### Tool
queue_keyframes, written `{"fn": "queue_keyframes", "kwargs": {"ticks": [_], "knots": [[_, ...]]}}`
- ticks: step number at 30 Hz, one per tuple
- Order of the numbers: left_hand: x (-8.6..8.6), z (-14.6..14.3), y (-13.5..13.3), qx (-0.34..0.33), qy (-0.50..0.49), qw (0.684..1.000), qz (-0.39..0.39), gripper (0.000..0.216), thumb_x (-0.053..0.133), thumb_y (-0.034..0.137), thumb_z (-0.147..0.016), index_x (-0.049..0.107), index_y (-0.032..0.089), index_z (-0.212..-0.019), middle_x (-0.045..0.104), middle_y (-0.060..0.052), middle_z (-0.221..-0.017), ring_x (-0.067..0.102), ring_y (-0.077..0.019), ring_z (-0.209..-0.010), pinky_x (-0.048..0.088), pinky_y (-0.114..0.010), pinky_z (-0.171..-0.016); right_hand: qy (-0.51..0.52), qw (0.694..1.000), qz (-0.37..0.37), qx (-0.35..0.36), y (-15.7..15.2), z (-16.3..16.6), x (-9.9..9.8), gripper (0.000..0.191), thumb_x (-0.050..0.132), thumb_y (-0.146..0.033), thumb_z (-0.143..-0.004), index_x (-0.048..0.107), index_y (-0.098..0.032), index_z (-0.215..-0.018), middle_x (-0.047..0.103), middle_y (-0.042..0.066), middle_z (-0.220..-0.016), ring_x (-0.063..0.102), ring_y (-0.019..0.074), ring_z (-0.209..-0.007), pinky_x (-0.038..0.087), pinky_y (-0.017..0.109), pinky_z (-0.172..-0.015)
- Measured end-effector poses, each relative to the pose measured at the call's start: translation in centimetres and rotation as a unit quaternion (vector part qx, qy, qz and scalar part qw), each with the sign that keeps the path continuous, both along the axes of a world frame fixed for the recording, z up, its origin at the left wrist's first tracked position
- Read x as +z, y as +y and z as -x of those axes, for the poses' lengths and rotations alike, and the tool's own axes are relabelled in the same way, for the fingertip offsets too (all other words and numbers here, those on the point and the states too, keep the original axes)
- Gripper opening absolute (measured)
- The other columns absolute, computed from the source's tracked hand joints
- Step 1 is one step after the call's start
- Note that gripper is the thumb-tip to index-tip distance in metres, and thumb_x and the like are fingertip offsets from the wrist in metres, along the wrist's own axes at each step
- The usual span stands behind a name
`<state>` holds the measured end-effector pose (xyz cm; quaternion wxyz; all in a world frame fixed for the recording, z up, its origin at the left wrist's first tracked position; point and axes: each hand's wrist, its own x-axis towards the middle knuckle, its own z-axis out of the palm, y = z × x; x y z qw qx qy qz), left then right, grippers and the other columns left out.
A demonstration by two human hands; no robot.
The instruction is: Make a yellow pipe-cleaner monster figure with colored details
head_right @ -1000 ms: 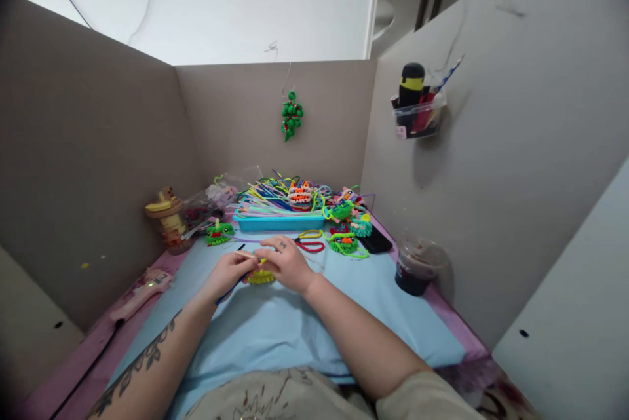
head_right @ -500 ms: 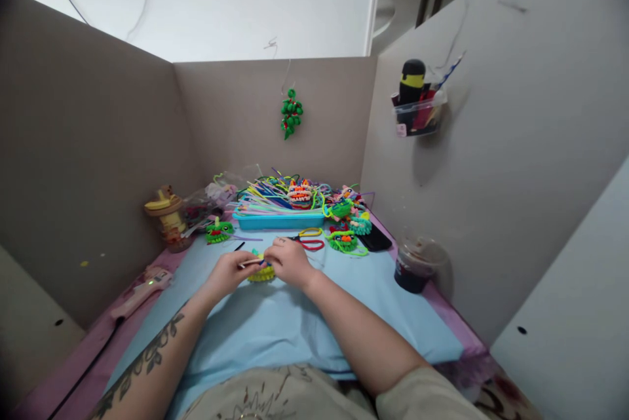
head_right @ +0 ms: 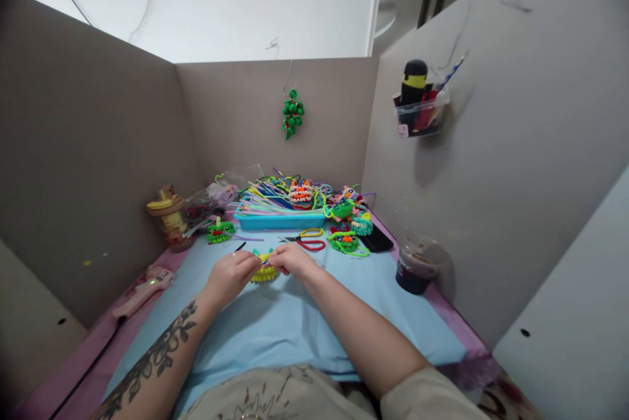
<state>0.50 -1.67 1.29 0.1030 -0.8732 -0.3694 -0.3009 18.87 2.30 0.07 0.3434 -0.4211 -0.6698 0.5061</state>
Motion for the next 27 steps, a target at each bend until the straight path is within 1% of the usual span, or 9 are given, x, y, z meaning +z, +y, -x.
{"fn": "queue_keyframes", "kwargs": {"ticks": [3, 6, 9, 12, 15, 19, 21, 24, 27], "knots": [[-0.1, 0.0, 0.5, 0.025, -0.180, 0.964, 0.192, 0.018, 0.051, 0.027, -0.081, 0.063, 0.015, -0.076, 0.063, -0.004, -0.071, 0.055, -0.0142, -0.067, 0.040, -0.024, -0.061, -0.034, 0.964, -0.253, -0.079, -0.7, 0.1, 0.2, 0.016, 0.056, -0.024, -0.072, 0.063, -0.016, -0.084, 0.061, 0.004, -0.079, 0.054, 0.0161, -0.074, 0.044, 0.028, -0.066], [0.1, 0.1, 0.9, 0.006, -0.328, 0.857, 0.397, 0.019, 0.059, 0.032, -0.073, 0.061, 0.013, -0.069, 0.057, 0.000, -0.060, 0.051, -0.0118, -0.056, 0.039, -0.022, -0.055, -0.095, 0.870, -0.476, -0.081, -1.3, 0.1, 0.2, 0.030, 0.058, -0.021, -0.075, 0.059, -0.021, -0.105, 0.057, 0.008, -0.107, 0.047, 0.0213, -0.102, 0.037, 0.037, -0.089], [0.3, 0.2, 0.7, -0.030, -0.386, 0.762, 0.518, 0.022, 0.066, 0.033, -0.066, 0.058, 0.012, -0.065, 0.052, 0.003, -0.054, 0.044, -0.0076, -0.048, 0.035, -0.019, -0.049, -0.124, 0.816, -0.562, -0.048, -1.5, 0.0, 0.0, 0.020, 0.051, -0.018, -0.082, 0.062, -0.023, -0.098, 0.060, 0.006, -0.095, 0.047, 0.0199, -0.097, 0.035, 0.037, -0.087], [0.4, 0.2, 0.4, -0.049, -0.388, 0.736, 0.553, 0.025, 0.068, 0.035, -0.064, 0.057, 0.012, -0.065, 0.052, 0.003, -0.054, 0.042, -0.0062, -0.047, 0.033, -0.018, -0.047, -0.130, 0.797, -0.589, -0.048, -1.4, -0.2, -0.2, 0.017, 0.048, -0.018, -0.085, 0.064, -0.022, -0.087, 0.060, 0.004, -0.079, 0.048, 0.0185, -0.087, 0.035, 0.035, -0.080], [0.7, -0.1, 0.2, -0.045, -0.355, 0.777, 0.518, 0.028, 0.066, 0.039, -0.067, 0.059, 0.012, -0.070, 0.055, 0.001, -0.057, 0.047, -0.0085, -0.050, 0.036, -0.020, -0.050, -0.139, 0.794, -0.589, -0.064, -1.3, -0.3, -0.2, 0.016, 0.050, -0.017, -0.082, 0.065, -0.022, -0.080, 0.058, 0.003, -0.072, 0.047, 0.0183, -0.083, 0.033, 0.035, -0.079], [0.8, -0.2, 0.2, -0.003, -0.223, 0.917, 0.331, 0.022, 0.059, 0.035, -0.075, 0.064, 0.014, -0.075, 0.062, -0.003, -0.068, 0.055, -0.0137, -0.063, 0.039, -0.023, -0.056, -0.155, 0.814, -0.553, -0.082, -1.5, -0.1, -0.2, 0.012, 0.054, -0.018, -0.077, 0.063, -0.020, -0.071, 0.056, 0.002, -0.068, 0.046, 0.0182, -0.079, 0.031, 0.035, -0.078], [0.7, 0.0, 0.1, 0.028, -0.133, 0.969, 0.207, 0.018, 0.055, 0.031, -0.079, 0.065, 0.016, -0.077, 0.064, -0.004, -0.073, 0.056, -0.0152, -0.069, 0.040, -0.024, -0.061, -0.145, 0.835, -0.522, -0.090, -1.6, 0.2, -0.2, 0.011, 0.055, -0.018, -0.076, 0.063, -0.019, -0.067, 0.057, 0.002, -0.067, 0.047, 0.0173, -0.076, 0.032, 0.033, -0.077], [0.6, 0.1, -0.2, 0.063, -0.007, 0.997, 0.042, 0.021, 0.048, 0.028, -0.085, 0.064, 0.017, -0.077, 0.063, -0.005, -0.073, 0.056, -0.0166, -0.072, 0.039, -0.026, -0.064, -0.108, 0.882, -0.448, -0.100, -1.4, 0.5, -0.1, 0.014, 0.056, -0.014, -0.071, 0.060, -0.018, -0.058, 0.056, 0.000, -0.060, 0.048, 0.0149, -0.069, 0.034, 0.029, -0.072], [0.6, 0.1, -0.6, 0.060, 0.087, 0.992, -0.062, 0.025, 0.042, 0.025, -0.088, 0.063, 0.016, -0.078, 0.061, -0.006, -0.070, 0.054, -0.0177, -0.070, 0.038, -0.027, -0.062, -0.060, 0.948, -0.292, -0.110, -0.9, 0.9, -0.2, 0.014, 0.057, -0.014, -0.066, 0.058, -0.016, -0.052, 0.052, -0.002, -0.052, 0.046, 0.0118, -0.058, 0.035, 0.024, -0.060]]}}
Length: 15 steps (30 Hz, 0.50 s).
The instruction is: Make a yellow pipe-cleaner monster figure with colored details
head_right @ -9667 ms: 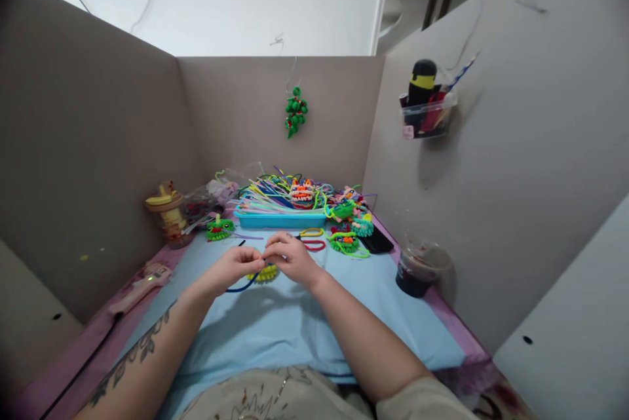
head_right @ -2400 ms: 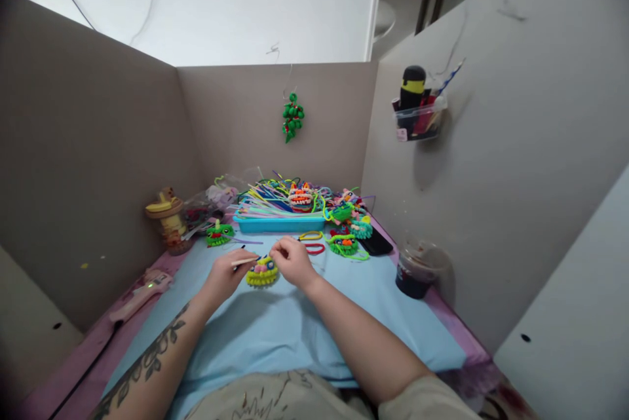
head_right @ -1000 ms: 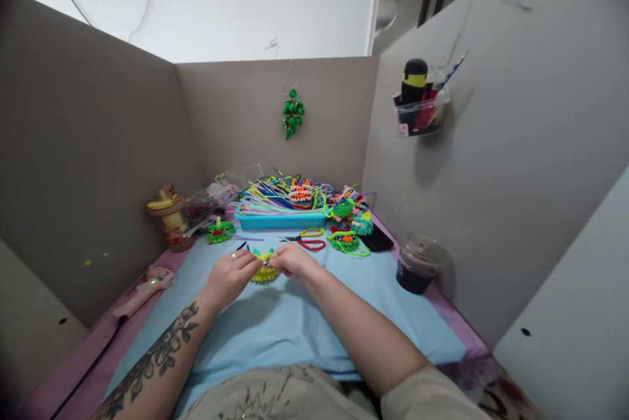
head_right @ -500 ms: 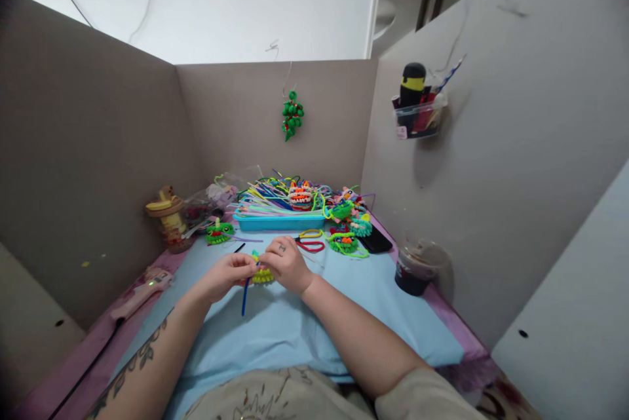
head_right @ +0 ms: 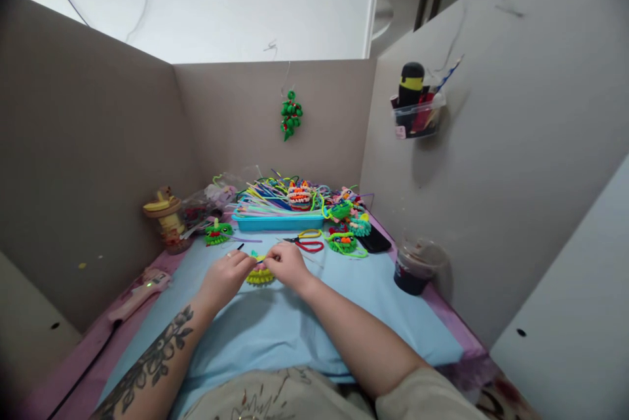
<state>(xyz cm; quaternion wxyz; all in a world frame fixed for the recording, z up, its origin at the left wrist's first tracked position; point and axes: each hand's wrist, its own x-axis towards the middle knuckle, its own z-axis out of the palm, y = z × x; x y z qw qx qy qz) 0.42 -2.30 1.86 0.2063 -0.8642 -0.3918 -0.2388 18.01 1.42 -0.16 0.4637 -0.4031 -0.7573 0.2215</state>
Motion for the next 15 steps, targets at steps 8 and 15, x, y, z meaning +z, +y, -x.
{"fn": "queue_keyframes", "kwargs": {"ticks": [8, 15], "knots": [[-0.5, 0.0, 0.8, 0.015, -0.177, 0.972, 0.156, 0.018, 0.050, 0.025, -0.082, 0.065, 0.017, -0.075, 0.063, -0.004, -0.070, 0.056, -0.0156, -0.067, 0.039, -0.024, -0.061, -0.040, 0.999, -0.020, -0.022, -0.3, -0.3, 0.4, 0.011, 0.059, -0.020, -0.070, 0.067, -0.016, -0.077, 0.063, 0.006, -0.083, 0.053, 0.0205, -0.085, 0.042, 0.034, -0.078], [0.5, -0.2, 0.6, -0.035, -0.416, 0.770, 0.483, 0.027, 0.064, 0.040, -0.066, 0.062, 0.013, -0.063, 0.050, 0.003, -0.050, 0.040, -0.0082, -0.046, 0.028, -0.021, -0.045, -0.154, 0.938, -0.310, -0.011, -0.7, -1.0, 0.0, 0.014, 0.055, -0.022, -0.081, 0.066, -0.029, -0.087, 0.059, 0.002, -0.100, 0.041, 0.0213, -0.111, 0.018, 0.048, -0.103]]}}
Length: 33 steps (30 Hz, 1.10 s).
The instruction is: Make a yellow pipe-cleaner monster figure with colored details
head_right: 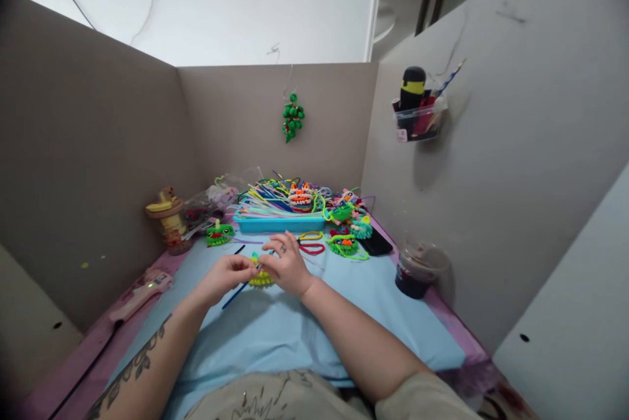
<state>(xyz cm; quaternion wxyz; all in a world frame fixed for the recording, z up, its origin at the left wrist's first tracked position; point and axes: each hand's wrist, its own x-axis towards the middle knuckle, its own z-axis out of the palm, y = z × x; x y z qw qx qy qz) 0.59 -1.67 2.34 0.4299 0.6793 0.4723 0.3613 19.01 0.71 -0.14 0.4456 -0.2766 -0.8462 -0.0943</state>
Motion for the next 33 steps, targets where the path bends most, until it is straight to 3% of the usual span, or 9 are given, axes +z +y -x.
{"fn": "queue_keyframes", "kwargs": {"ticks": [3, 11, 14, 17, 19, 23, 27, 30, 33], "knots": [[0.3, -0.2, -0.5, -0.041, -0.026, 0.997, 0.061, 0.030, 0.069, 0.041, -0.061, 0.061, 0.013, -0.062, 0.044, 0.005, -0.047, 0.030, -0.0054, -0.042, 0.020, -0.020, -0.041, -0.017, 0.999, -0.031, 0.017, 0.3, -0.2, -0.2, 0.016, 0.053, -0.022, -0.082, 0.066, -0.030, -0.081, 0.060, 0.000, -0.086, 0.046, 0.0181, -0.100, 0.017, 0.047, -0.104], [0.1, 0.5, -0.2, -0.068, -0.050, 0.993, 0.088, 0.029, 0.067, 0.042, -0.064, 0.061, 0.013, -0.065, 0.040, 0.007, -0.045, 0.025, -0.0048, -0.040, 0.017, -0.020, -0.040, -0.037, 0.996, -0.065, 0.050, -0.3, -0.2, 0.3, 0.020, 0.050, -0.017, -0.082, 0.065, -0.029, -0.089, 0.060, 0.000, -0.081, 0.047, 0.0166, -0.095, 0.016, 0.045, -0.104], [0.2, 0.4, -0.2, -0.067, -0.007, 0.997, 0.041, 0.030, 0.066, 0.042, -0.065, 0.061, 0.013, -0.066, 0.046, 0.005, -0.048, 0.033, -0.0065, -0.044, 0.024, -0.020, -0.043, -0.046, 0.997, -0.048, 0.048, -0.2, -0.2, 0.2, 0.018, 0.050, -0.018, -0.082, 0.065, -0.027, -0.085, 0.059, 0.000, -0.075, 0.048, 0.0169, -0.091, 0.017, 0.045, -0.102], [0.2, 0.3, -0.3, -0.028, 0.094, 0.991, -0.093, 0.025, 0.062, 0.039, -0.071, 0.062, 0.014, -0.067, 0.056, 0.000, -0.059, 0.045, -0.0109, -0.055, 0.033, -0.022, -0.052, -0.044, 0.998, -0.007, 0.036, -0.3, -0.2, 0.3, 0.014, 0.052, -0.020, -0.080, 0.065, -0.024, -0.081, 0.059, 0.000, -0.070, 0.049, 0.0170, -0.086, 0.021, 0.042, -0.099], [0.1, 0.2, -0.4, 0.009, 0.191, 0.957, -0.220, 0.020, 0.058, 0.034, -0.076, 0.063, 0.016, -0.071, 0.060, -0.003, -0.066, 0.050, -0.0142, -0.063, 0.036, -0.024, -0.058, -0.027, 0.999, 0.025, 0.022, -0.3, 0.0, 0.5, 0.012, 0.053, -0.021, -0.079, 0.065, -0.022, -0.075, 0.059, 0.000, -0.066, 0.050, 0.0167, -0.080, 0.025, 0.041, -0.094], [-0.5, 0.1, -0.6, 0.044, 0.346, 0.835, -0.426, 0.022, 0.047, 0.028, -0.085, 0.065, 0.019, -0.077, 0.061, -0.005, -0.069, 0.051, -0.0171, -0.072, 0.037, -0.027, -0.066, 0.037, 0.991, 0.132, -0.009, -0.1, 0.5, 0.6, 0.017, 0.057, -0.019, -0.074, 0.062, -0.019, -0.057, 0.058, 0.000, -0.057, 0.050, 0.0149, -0.070, 0.032, 0.034, -0.080], [-0.9, -0.1, -0.7, 0.040, 0.414, 0.757, -0.503, 0.025, 0.041, 0.022, -0.088, 0.063, 0.018, -0.076, 0.057, -0.005, -0.064, 0.050, -0.0165, -0.067, 0.036, -0.026, -0.062, 0.121, 0.922, 0.367, 0.006, 0.7, 1.0, 0.2, 0.018, 0.057, -0.020, -0.070, 0.061, -0.016, -0.052, 0.052, -0.003, -0.048, 0.046, 0.0114, -0.055, 0.034, 0.024, -0.057], [-1.0, -0.2, -0.7, 0.031, 0.405, 0.765, -0.500, 0.024, 0.042, 0.019, -0.087, 0.063, 0.018, -0.076, 0.058, -0.005, -0.064, 0.050, -0.0165, -0.067, 0.036, -0.026, -0.062, 0.140, 0.861, 0.489, 0.014, 1.1, 1.1, 0.0, 0.016, 0.056, -0.018, -0.069, 0.062, -0.014, -0.055, 0.048, -0.004, -0.044, 0.043, 0.0100, -0.048, 0.033, 0.022, -0.050], [-0.9, -0.2, -0.4, 0.058, 0.334, 0.835, -0.433, 0.021, 0.047, 0.024, -0.085, 0.065, 0.018, -0.076, 0.062, -0.006, -0.069, 0.052, -0.0170, -0.070, 0.038, -0.027, -0.066, 0.112, 0.916, 0.384, -0.008, 0.7, 1.1, 0.2, 0.012, 0.056, -0.017, -0.071, 0.066, -0.015, -0.065, 0.060, 0.001, -0.061, 0.053, 0.0152, -0.065, 0.040, 0.027, -0.064]]}}
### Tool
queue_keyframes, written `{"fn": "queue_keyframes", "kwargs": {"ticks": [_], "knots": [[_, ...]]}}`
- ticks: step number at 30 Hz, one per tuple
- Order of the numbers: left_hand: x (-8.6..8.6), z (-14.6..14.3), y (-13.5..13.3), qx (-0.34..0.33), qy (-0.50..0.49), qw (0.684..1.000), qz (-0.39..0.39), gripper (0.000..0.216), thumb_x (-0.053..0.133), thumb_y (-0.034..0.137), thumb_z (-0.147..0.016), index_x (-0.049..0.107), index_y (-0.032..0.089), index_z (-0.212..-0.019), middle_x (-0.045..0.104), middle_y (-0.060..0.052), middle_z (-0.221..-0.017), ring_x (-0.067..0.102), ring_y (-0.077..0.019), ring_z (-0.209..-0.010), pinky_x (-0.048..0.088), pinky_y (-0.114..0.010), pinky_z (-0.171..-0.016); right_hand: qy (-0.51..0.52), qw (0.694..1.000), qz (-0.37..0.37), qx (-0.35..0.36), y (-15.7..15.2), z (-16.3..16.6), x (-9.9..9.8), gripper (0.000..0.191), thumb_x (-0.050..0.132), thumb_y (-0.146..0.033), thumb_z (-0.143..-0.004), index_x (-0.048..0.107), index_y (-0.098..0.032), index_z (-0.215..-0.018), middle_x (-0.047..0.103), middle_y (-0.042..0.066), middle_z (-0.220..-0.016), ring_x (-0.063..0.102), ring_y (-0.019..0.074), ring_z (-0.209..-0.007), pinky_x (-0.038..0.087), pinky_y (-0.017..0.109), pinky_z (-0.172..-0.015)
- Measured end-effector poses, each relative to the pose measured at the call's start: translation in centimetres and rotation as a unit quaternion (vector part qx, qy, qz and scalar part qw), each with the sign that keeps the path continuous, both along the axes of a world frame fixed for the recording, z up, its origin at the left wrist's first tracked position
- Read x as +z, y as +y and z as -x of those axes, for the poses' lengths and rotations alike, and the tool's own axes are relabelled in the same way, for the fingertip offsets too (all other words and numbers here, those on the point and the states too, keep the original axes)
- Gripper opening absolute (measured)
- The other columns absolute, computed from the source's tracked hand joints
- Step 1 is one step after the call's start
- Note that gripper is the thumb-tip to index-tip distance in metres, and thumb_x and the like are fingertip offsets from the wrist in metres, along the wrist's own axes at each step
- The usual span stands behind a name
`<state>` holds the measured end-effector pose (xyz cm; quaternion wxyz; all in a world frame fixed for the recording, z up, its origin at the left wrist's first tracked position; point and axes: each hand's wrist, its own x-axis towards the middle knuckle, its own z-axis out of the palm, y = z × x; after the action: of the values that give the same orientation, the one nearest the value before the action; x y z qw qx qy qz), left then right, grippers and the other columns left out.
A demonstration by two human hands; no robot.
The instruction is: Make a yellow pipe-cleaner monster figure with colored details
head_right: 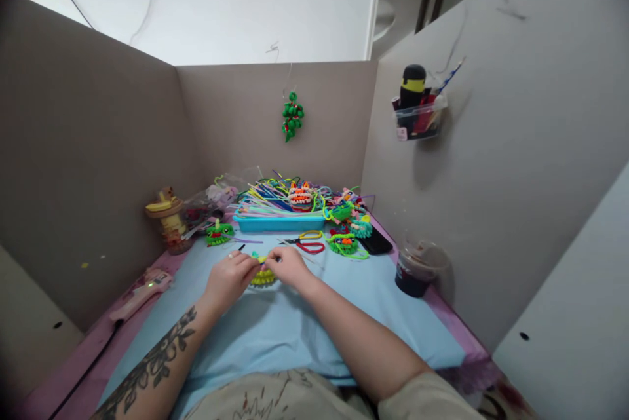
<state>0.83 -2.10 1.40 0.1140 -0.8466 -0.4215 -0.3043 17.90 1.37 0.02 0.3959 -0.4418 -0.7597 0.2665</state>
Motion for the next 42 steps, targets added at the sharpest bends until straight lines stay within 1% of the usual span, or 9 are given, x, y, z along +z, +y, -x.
{"fn": "queue_keyframes", "kwargs": {"ticks": [4, 11, 14, 20, 25, 31, 34, 37, 42], "knots": [[0.2, -0.1, 0.4, -0.004, -0.226, 0.950, 0.216, 0.021, 0.054, 0.033, -0.078, 0.065, 0.016, -0.071, 0.063, -0.003, -0.067, 0.054, -0.0154, -0.065, 0.039, -0.025, -0.061, -0.076, 0.963, -0.256, -0.045, -1.1, -0.2, 0.1, 0.027, 0.060, -0.019, -0.074, 0.062, -0.023, -0.101, 0.061, 0.007, -0.103, 0.045, 0.0240, -0.107, 0.024, 0.046, -0.098], [0.6, -0.3, 0.4, -0.073, -0.406, 0.794, 0.447, 0.028, 0.066, 0.040, -0.065, 0.064, 0.012, -0.066, 0.062, -0.001, -0.061, 0.052, -0.0121, -0.058, 0.039, -0.023, -0.058, -0.115, 0.926, -0.359, -0.010, -1.0, -1.1, 0.1, 0.014, 0.053, -0.020, -0.082, 0.065, -0.028, -0.083, 0.062, -0.001, -0.078, 0.047, 0.0187, -0.095, 0.008, 0.049, -0.103], [0.4, -0.1, 0.5, -0.073, -0.375, 0.822, 0.422, 0.029, 0.067, 0.040, -0.065, 0.067, 0.012, -0.074, 0.066, -0.004, -0.067, 0.054, -0.0140, -0.060, 0.040, -0.025, -0.059, -0.124, 0.928, -0.352, -0.010, -0.9, -1.3, 0.5, 0.013, 0.055, -0.019, -0.080, 0.065, -0.027, -0.078, 0.060, -0.001, -0.072, 0.046, 0.0189, -0.090, 0.010, 0.048, -0.102], [-0.3, -0.1, 0.3, 0.016, -0.107, 0.985, 0.135, 0.017, 0.057, 0.032, -0.078, 0.069, 0.020, -0.081, 0.069, -0.005, -0.078, 0.055, -0.0180, -0.071, 0.039, -0.028, -0.066, -0.110, 0.961, -0.253, 0.000, -0.5, -1.0, 0.6, 0.011, 0.059, -0.018, -0.075, 0.063, -0.020, -0.064, 0.061, 0.000, -0.065, 0.047, 0.0179, -0.080, 0.029, 0.039, -0.086], [-0.7, -0.4, -0.1, 0.030, 0.067, 0.997, -0.025, 0.019, 0.049, 0.025, -0.085, 0.066, 0.019, -0.079, 0.065, -0.006, -0.071, 0.052, -0.0187, -0.071, 0.037, -0.028, -0.064, -0.032, 0.999, -0.017, 0.032, 0.6, -0.7, -0.2, 0.015, 0.058, -0.014, -0.067, 0.059, -0.016, -0.052, 0.052, -0.003, -0.050, 0.045, 0.0117, -0.059, 0.034, 0.024, -0.060], [-0.6, -0.7, -0.1, 0.034, 0.096, 0.994, -0.040, 0.017, 0.050, 0.023, -0.084, 0.063, 0.018, -0.073, 0.061, -0.006, -0.071, 0.051, -0.0192, -0.071, 0.037, -0.030, -0.065, 0.067, 0.980, 0.182, 0.043, 1.6, -0.7, -0.9, 0.006, 0.059, -0.011, -0.060, 0.060, -0.013, -0.054, 0.048, -0.005, -0.047, 0.041, 0.0082, -0.049, 0.032, 0.020, -0.051], [-0.4, -0.6, 0.0, 0.024, 0.026, 0.999, 0.015, 0.018, 0.047, 0.023, -0.085, 0.063, 0.018, -0.077, 0.063, -0.007, -0.084, 0.053, -0.0180, -0.075, 0.038, -0.029, -0.069, 0.027, 0.990, 0.136, 0.027, 1.2, -0.7, -0.5, 0.009, 0.058, -0.013, -0.065, 0.062, -0.014, -0.057, 0.054, -0.002, -0.052, 0.048, 0.0116, -0.055, 0.038, 0.023, -0.057], [-0.4, -0.4, 0.4, 0.023, -0.091, 0.987, 0.130, 0.020, 0.048, 0.028, -0.083, 0.062, 0.018, -0.073, 0.061, -0.005, -0.078, 0.053, -0.0163, -0.072, 0.038, -0.027, -0.064, -0.037, 0.997, -0.068, -0.028, 0.1, -0.6, 0.2, 0.010, 0.059, -0.017, -0.070, 0.067, -0.018, -0.076, 0.065, 0.003, -0.080, 0.054, 0.0194, -0.084, 0.038, 0.036, -0.083], [-0.3, -0.3, 0.9, -0.039, -0.297, 0.882, 0.364, 0.031, 0.057, 0.042, -0.074, 0.054, 0.014, -0.060, 0.049, 0.002, -0.056, 0.042, -0.0106, -0.054, 0.030, -0.022, -0.051, -0.101, 0.948, -0.300, -0.016, -1.1, -0.9, 0.7, 0.013, 0.058, -0.021, -0.079, 0.065, -0.027, -0.087, 0.064, 0.000, -0.095, 0.043, 0.0219, -0.110, 0.004, 0.052, -0.104]]}}
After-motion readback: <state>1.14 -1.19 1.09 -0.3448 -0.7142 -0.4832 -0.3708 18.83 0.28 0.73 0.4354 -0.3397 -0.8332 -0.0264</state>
